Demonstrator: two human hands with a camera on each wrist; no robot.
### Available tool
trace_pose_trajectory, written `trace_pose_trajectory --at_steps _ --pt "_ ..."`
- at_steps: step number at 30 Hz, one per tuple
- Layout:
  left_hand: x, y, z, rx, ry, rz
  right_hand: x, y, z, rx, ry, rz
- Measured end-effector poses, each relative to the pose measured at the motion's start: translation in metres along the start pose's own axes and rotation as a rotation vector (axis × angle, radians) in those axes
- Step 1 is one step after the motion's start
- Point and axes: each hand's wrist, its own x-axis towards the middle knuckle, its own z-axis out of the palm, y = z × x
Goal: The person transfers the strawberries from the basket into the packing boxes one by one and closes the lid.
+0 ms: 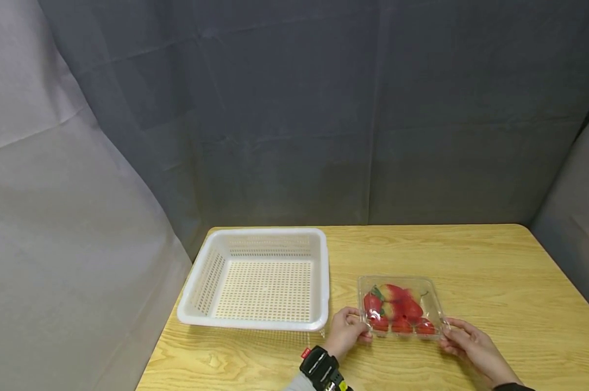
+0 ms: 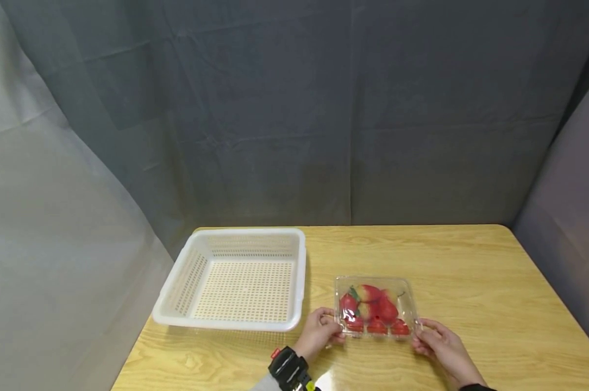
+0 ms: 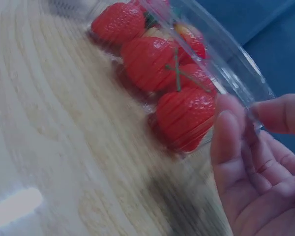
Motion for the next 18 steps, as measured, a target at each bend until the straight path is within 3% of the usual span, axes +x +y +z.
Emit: trace_pose_trajectory --at_steps 13,18 --pt "0.0014 0.0013 -0.0001 0.024 0.002 -0.007 0.0003 0.0018 0.003 0.048 0.035 -0.042" --pt "-0.0014 0.0012 -0.0021 0.175 0.001 0.004 -0.0012 -0.0036 0.0024 -0.072 0.042 0.012"
